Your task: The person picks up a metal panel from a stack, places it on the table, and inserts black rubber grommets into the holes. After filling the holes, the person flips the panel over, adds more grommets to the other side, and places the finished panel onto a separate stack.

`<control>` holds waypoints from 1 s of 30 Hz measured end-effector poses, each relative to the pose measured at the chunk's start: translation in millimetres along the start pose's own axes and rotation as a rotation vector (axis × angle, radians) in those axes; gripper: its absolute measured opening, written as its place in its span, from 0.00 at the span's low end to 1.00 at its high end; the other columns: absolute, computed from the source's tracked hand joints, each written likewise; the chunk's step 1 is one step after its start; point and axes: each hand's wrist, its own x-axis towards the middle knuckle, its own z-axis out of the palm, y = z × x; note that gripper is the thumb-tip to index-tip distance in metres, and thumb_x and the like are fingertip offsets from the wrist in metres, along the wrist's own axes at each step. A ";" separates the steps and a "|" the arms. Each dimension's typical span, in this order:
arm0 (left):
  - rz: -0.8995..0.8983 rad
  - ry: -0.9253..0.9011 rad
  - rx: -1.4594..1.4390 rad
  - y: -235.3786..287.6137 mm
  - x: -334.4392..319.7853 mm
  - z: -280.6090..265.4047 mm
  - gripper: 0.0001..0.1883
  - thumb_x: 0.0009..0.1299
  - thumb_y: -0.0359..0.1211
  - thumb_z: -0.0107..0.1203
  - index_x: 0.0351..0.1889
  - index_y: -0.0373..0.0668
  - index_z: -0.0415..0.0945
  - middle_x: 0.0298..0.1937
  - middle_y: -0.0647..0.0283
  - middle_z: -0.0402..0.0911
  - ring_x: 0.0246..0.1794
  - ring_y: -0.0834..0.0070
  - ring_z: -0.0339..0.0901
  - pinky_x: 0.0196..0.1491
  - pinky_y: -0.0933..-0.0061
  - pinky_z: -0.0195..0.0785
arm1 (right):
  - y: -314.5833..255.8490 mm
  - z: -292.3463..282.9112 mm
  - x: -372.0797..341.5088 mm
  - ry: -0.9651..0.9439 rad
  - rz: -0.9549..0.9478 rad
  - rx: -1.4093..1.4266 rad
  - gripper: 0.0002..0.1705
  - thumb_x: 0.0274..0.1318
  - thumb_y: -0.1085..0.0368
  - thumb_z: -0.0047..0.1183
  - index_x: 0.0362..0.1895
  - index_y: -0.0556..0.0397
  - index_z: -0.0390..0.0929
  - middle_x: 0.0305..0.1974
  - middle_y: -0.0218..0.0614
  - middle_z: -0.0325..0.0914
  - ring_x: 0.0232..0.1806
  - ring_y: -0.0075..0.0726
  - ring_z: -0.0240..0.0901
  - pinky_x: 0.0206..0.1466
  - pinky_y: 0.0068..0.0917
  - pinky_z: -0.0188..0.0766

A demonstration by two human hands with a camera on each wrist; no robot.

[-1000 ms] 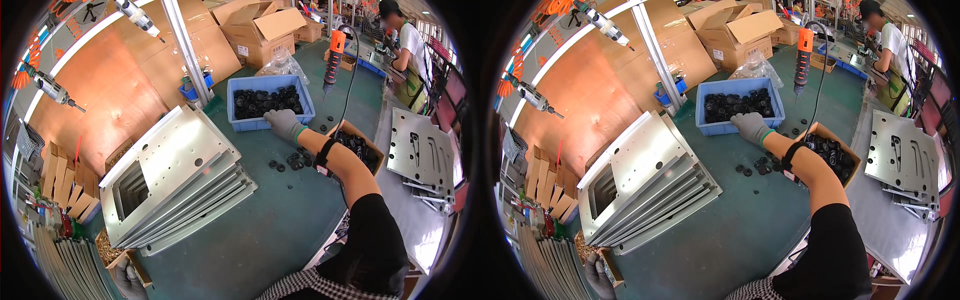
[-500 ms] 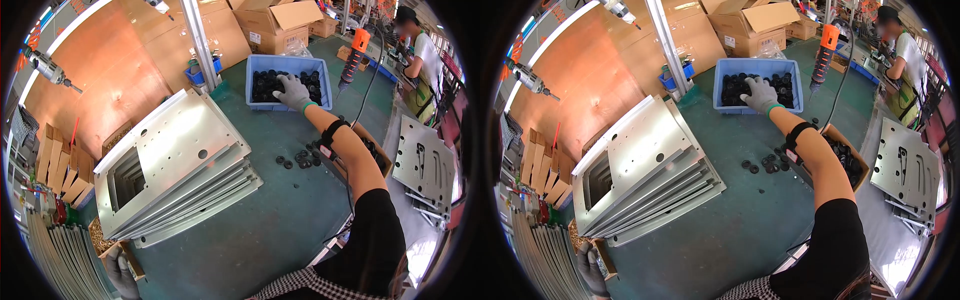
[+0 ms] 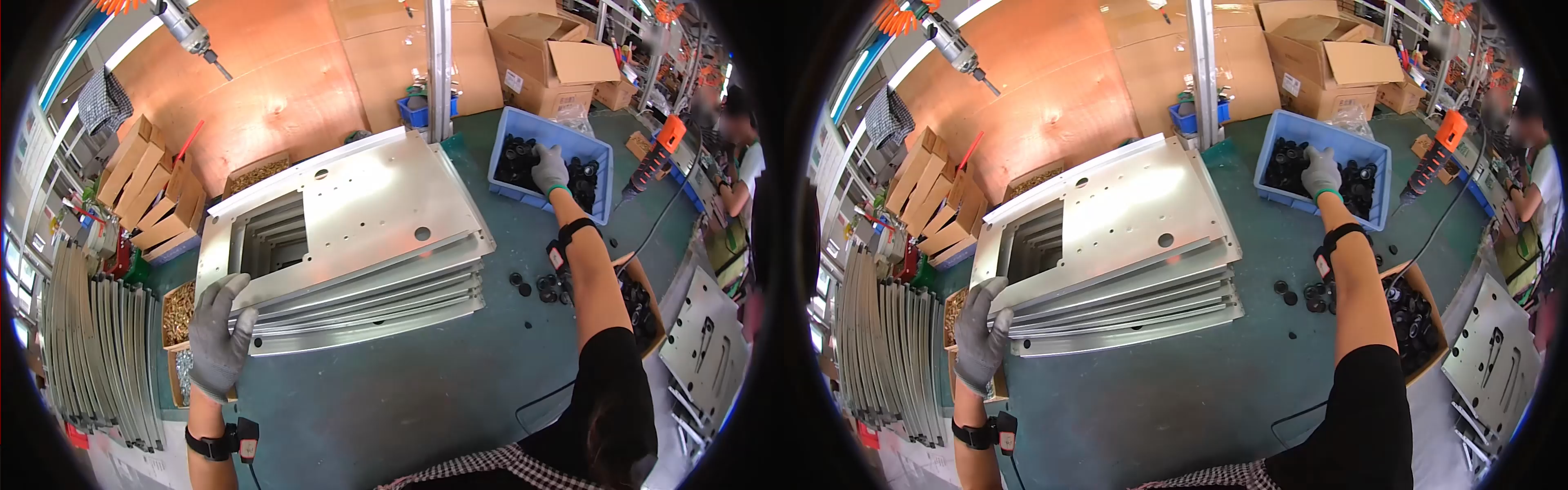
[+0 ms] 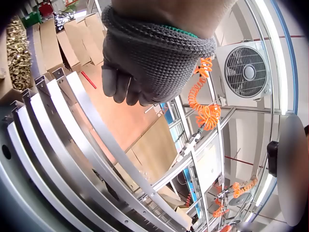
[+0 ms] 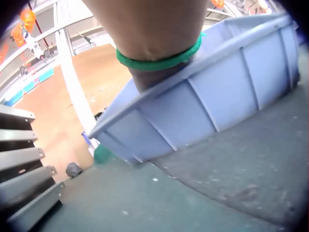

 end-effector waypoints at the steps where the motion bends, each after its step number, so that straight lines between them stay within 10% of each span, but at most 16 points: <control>1: 0.029 -0.003 0.030 2.0 3.0 7.3 0.27 0.71 0.47 0.55 0.60 0.38 0.70 0.54 0.46 0.76 0.56 0.47 0.74 0.58 0.57 0.67 | 2.4 -2.2 -2.5 0.081 -0.032 0.074 0.16 0.47 0.70 0.55 0.42 0.41 0.77 0.53 0.50 0.67 0.49 0.64 0.75 0.54 0.47 0.74; 9: 0.130 -0.075 0.131 -14.7 13.9 32.7 0.34 0.66 0.52 0.58 0.61 0.38 0.70 0.52 0.48 0.76 0.51 0.48 0.74 0.54 0.55 0.67 | 13.6 -48.3 -31.9 0.141 -0.324 0.369 0.13 0.43 0.75 0.52 0.35 0.46 0.76 0.46 0.50 0.67 0.42 0.61 0.71 0.52 0.42 0.71; 15: 0.179 -0.142 0.194 -22.4 28.2 35.4 0.28 0.62 0.49 0.63 0.56 0.45 0.74 0.42 0.53 0.74 0.45 0.52 0.74 0.47 0.55 0.68 | -20.0 -75.1 -207.8 -0.371 -0.423 0.313 0.11 0.44 0.74 0.52 0.34 0.45 0.75 0.47 0.43 0.67 0.50 0.54 0.71 0.50 0.40 0.71; 19: 0.119 -0.050 0.429 -31.6 45.7 29.7 0.21 0.58 0.27 0.61 0.51 0.48 0.75 0.41 0.57 0.76 0.44 0.56 0.76 0.48 0.56 0.69 | -13.7 -53.8 -252.0 -0.370 -0.399 0.186 0.17 0.47 0.70 0.52 0.44 0.40 0.75 0.52 0.42 0.67 0.54 0.53 0.71 0.54 0.43 0.71; 24: 0.260 0.118 0.672 2.4 42.3 -31.4 0.19 0.58 0.25 0.56 0.49 0.50 0.78 0.39 0.60 0.76 0.43 0.59 0.77 0.47 0.58 0.68 | -10.9 -76.8 -245.9 -0.411 -0.462 0.090 0.28 0.52 0.67 0.51 0.59 0.32 0.73 0.62 0.46 0.64 0.62 0.53 0.67 0.62 0.41 0.68; 30: 0.235 0.148 0.486 83.0 -45.2 -146.7 0.14 0.61 0.31 0.56 0.46 0.41 0.79 0.37 0.56 0.75 0.38 0.55 0.75 0.41 0.61 0.66 | -22.8 -184.0 -246.2 0.029 -0.758 0.526 0.42 0.52 0.49 0.63 0.69 0.46 0.63 0.63 0.49 0.64 0.66 0.57 0.63 0.68 0.42 0.63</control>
